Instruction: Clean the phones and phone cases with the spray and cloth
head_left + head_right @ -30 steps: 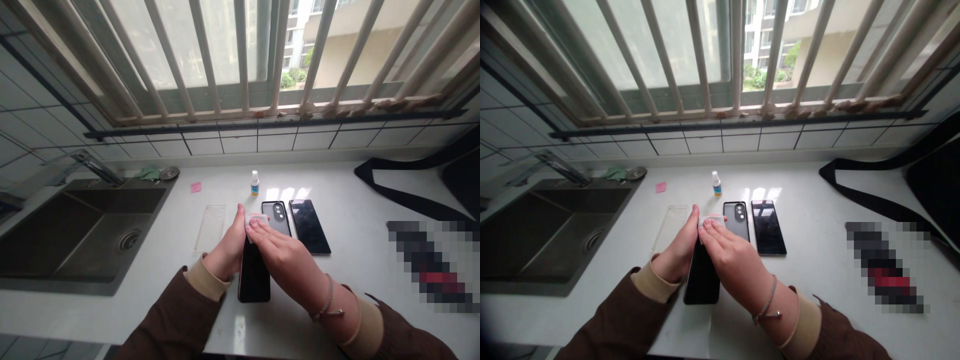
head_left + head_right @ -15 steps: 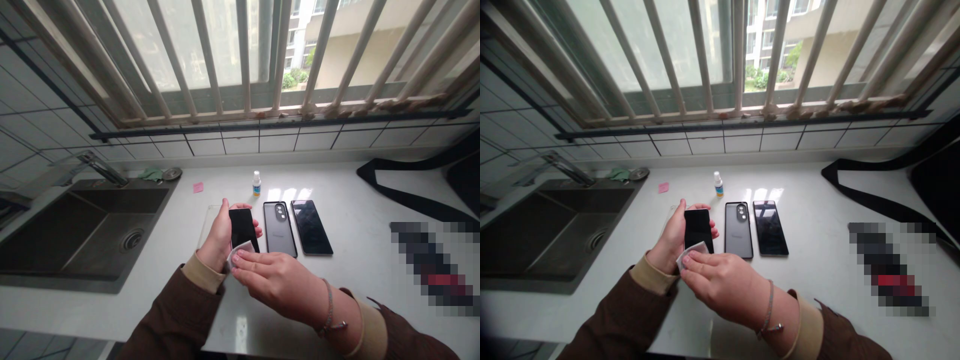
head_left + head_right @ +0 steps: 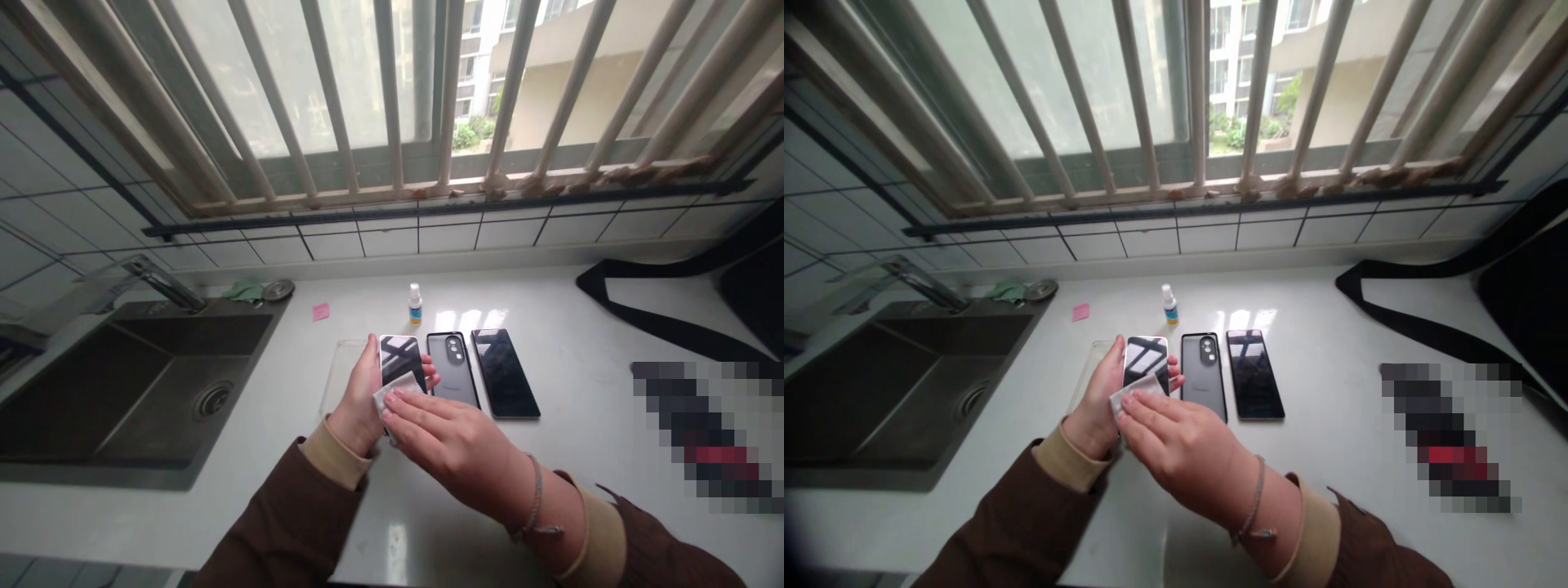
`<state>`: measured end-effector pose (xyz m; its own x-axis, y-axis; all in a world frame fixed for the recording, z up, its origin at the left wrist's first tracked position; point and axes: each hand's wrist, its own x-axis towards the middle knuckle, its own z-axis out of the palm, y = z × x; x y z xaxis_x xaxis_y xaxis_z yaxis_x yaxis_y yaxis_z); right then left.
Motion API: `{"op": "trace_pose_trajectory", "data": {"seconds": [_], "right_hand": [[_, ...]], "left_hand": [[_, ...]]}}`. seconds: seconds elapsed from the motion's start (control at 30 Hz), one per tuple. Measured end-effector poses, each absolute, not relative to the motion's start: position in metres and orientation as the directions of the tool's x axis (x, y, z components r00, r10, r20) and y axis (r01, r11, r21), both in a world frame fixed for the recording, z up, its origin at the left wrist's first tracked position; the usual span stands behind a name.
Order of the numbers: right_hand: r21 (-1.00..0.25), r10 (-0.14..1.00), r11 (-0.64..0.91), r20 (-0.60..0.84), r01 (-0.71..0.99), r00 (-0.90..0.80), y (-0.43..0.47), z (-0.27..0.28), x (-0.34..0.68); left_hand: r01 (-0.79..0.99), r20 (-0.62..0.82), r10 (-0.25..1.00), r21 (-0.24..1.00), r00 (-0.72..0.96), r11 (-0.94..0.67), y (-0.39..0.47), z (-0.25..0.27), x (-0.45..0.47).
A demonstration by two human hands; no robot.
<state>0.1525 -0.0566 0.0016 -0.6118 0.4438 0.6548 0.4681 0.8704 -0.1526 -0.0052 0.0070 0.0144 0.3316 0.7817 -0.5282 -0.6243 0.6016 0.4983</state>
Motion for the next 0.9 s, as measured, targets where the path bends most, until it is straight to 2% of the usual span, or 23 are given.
{"op": "trace_pose_trajectory", "data": {"seconds": [0.1, 0.23, 0.47, 0.63, 0.9], "right_hand": [[-0.189, 0.492, 0.846, 0.640, 0.499, -0.591, -0.053, 0.002, 0.152], [-0.231, 0.560, 0.803, 0.609, 0.550, -0.562, -0.051, 0.005, 0.153], [-0.249, 0.667, 0.684, 0.595, 0.685, -0.450, -0.043, 0.000, 0.156], [-0.231, 0.690, 0.625, 0.610, 0.746, -0.389, -0.038, -0.008, 0.158], [-0.258, 0.702, 0.661, 0.544, 0.704, -0.460, -0.039, -0.016, 0.156]], "left_hand": [[-0.585, -0.506, 0.771, 0.511, 0.386, 0.629, 0.002, 0.015, -0.002], [-0.577, -0.460, 0.804, 0.563, 0.376, 0.592, -0.002, 0.012, 0.001], [-0.549, -0.437, 0.775, 0.547, 0.456, 0.632, -0.004, 0.010, 0.010], [-0.590, -0.442, 0.792, 0.529, 0.422, 0.610, -0.003, 0.008, 0.009], [-0.661, -0.497, 0.813, 0.505, 0.303, 0.555, 0.002, 0.016, 0.007]]}}
